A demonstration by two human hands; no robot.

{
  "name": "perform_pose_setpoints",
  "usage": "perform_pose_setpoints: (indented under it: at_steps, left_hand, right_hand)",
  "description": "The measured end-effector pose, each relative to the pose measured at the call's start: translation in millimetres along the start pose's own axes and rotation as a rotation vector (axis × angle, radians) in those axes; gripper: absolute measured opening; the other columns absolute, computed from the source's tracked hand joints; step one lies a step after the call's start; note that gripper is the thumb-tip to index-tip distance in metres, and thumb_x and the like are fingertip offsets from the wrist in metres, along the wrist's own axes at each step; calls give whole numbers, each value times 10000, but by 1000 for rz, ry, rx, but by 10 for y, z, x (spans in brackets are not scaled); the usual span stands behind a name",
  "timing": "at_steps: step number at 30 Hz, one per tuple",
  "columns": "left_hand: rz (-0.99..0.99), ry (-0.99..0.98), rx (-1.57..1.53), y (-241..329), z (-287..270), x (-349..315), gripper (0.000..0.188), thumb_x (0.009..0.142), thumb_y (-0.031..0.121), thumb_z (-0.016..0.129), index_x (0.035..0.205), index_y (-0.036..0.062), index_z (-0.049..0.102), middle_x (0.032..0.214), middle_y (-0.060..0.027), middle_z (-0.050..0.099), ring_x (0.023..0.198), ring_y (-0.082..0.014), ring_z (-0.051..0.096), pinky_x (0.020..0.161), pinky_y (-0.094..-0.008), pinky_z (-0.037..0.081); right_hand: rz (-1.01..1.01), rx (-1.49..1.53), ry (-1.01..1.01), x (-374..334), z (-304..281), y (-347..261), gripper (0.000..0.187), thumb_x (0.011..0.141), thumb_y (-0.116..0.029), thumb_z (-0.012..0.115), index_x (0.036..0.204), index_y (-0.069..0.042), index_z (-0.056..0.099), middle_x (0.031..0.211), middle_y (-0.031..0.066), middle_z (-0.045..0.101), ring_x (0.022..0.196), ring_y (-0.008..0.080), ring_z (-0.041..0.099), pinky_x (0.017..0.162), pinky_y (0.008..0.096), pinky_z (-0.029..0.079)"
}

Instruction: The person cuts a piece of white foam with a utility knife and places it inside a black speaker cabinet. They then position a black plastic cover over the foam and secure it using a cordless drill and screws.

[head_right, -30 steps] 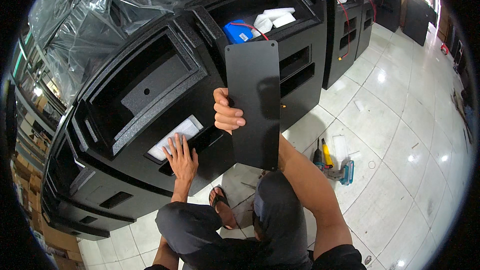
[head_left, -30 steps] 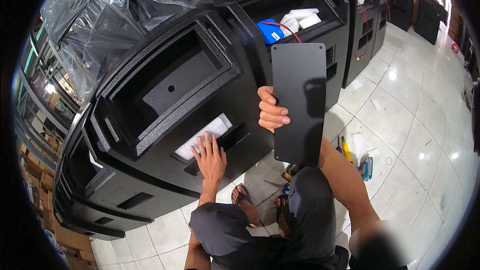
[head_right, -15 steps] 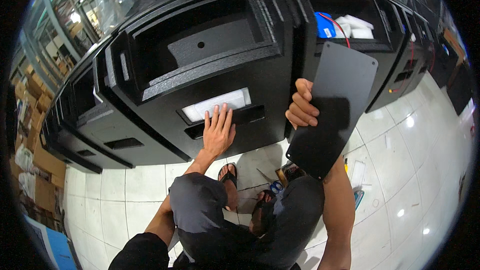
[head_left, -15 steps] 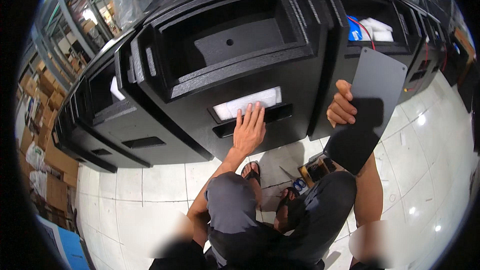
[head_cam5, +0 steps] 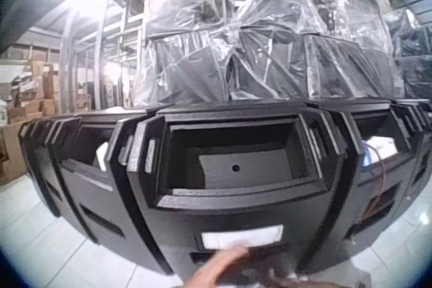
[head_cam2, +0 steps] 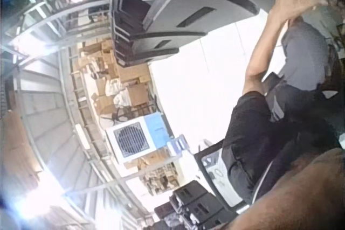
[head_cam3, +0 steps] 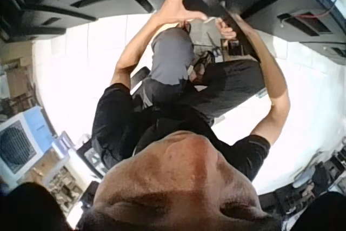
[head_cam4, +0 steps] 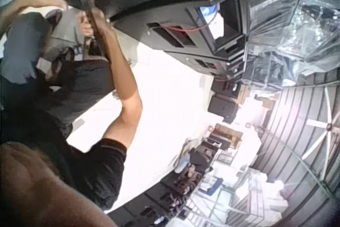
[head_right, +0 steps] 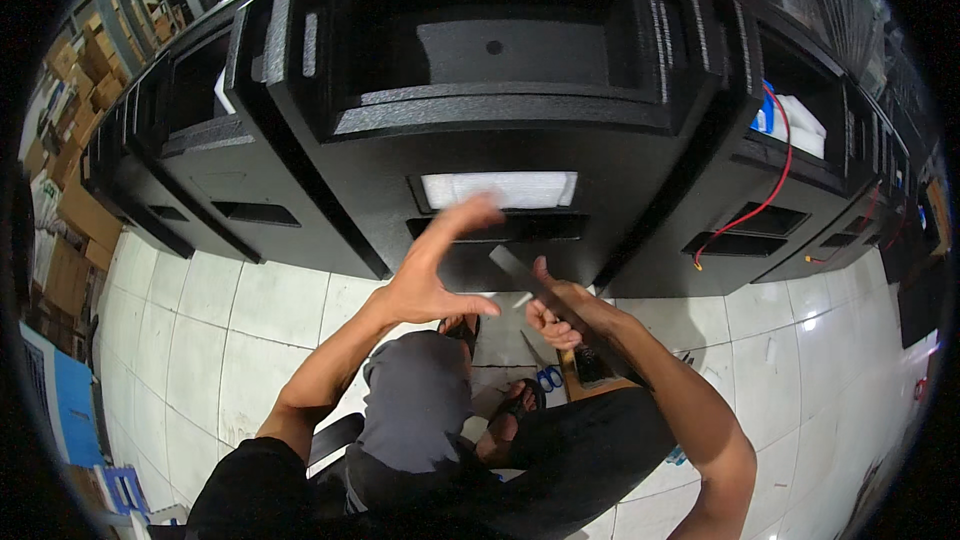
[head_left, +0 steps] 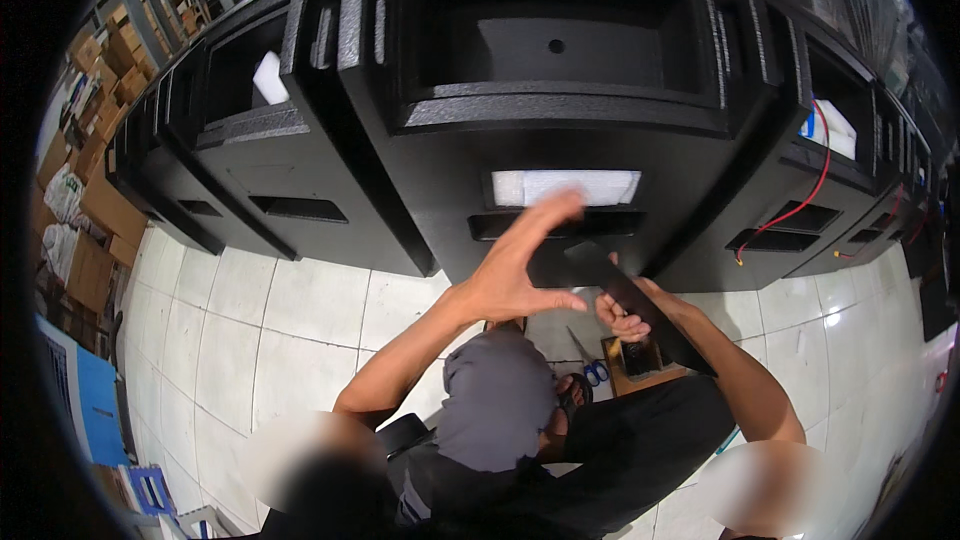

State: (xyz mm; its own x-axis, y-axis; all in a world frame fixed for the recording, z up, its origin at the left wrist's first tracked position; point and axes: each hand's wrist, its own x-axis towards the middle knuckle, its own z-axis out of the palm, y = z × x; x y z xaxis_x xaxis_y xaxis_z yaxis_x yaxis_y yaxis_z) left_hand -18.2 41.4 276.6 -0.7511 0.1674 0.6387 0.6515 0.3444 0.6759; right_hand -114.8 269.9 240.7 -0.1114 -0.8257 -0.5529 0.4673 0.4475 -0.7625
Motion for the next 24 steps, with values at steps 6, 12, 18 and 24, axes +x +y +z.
perform_pose_setpoints:
  at_steps: [6,12,18,24]
  left_hand:
    - [-446,12,-91,-253,-41,-401,195,791,40,749,955,-1,652,906,-69,699,829,-119,646,718,-272,510]
    - [-546,458,-247,-625,-122,-616,145,857,-12,663,994,-5,617,908,-31,676,848,-72,605,756,-228,503]
    - [-544,576,151,-695,-96,-257,183,839,85,716,940,-38,627,833,-83,699,743,-77,618,668,-230,506]
    - [-399,649,774,-706,-76,-220,410,766,313,788,842,-60,636,633,-162,643,513,-211,633,465,-293,484]
  right_hand:
    - [46,-113,55,99,227,-227,816,898,-718,276,912,37,584,589,50,514,446,106,456,433,238,379]
    - [-486,92,374,-248,-246,-265,760,878,-651,440,1061,80,532,901,175,645,921,231,660,761,327,552]
    - [-765,-380,927,99,-524,-252,335,880,-50,654,663,-62,399,643,-8,453,689,71,562,664,270,553]
    - [-784,-513,1153,319,-508,-269,393,879,-59,665,605,-38,384,583,16,488,619,59,564,587,265,541]
